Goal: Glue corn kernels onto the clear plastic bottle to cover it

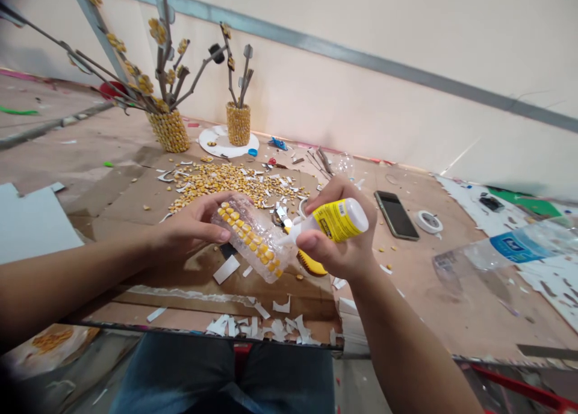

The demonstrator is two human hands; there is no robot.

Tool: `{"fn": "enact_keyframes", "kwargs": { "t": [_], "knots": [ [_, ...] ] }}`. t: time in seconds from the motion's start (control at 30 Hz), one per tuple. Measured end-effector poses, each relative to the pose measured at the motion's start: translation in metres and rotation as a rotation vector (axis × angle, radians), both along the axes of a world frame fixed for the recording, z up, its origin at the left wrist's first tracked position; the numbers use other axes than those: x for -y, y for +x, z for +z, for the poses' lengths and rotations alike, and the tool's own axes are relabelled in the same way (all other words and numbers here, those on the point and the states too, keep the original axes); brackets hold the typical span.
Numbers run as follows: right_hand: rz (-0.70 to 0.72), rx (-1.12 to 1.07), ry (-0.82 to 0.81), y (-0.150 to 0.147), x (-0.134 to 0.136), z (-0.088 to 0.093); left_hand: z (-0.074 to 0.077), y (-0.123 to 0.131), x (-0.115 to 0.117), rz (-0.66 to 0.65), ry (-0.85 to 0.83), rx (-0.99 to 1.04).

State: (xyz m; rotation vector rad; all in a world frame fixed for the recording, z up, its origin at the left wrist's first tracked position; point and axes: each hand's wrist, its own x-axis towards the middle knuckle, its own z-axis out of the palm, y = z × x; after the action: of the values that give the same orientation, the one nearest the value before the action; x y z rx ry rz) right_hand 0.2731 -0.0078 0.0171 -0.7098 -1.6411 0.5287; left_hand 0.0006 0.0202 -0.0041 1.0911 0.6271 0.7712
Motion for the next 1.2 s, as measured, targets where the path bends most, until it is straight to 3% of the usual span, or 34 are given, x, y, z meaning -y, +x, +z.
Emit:
{"fn": "enact_keyframes", "kwargs": {
  "t": [0.37, 0.53, 0.77, 0.97, 1.2],
  "knots": [
    [0.142, -0.118, 0.050, -0.008, -0.002, 0.001, 0.001, -0.002, 0.000, -0.007, -0.021, 0.027],
    [0.195, -0.191, -0.022, -0.013, 0.002, 0.003, -0.004, -0.004, -0.003, 0.008, -0.020, 0.016],
    [0.137, -0.199, -0.108, -0.006, 0.003, 0.008, -0.002, -0.005, -0.003, 0.019, -0.020, -0.003],
    [0.160, -0.085, -0.140, -0.003, -0.001, 0.018, 0.005, -0.003, -0.001, 0.048, 0.002, -0.020],
    [0.209, -0.159, -0.117, -0.002, -0.004, 0.015, 0.007, -0.002, 0.000, 0.061, -0.012, -0.005]
  ]
}}
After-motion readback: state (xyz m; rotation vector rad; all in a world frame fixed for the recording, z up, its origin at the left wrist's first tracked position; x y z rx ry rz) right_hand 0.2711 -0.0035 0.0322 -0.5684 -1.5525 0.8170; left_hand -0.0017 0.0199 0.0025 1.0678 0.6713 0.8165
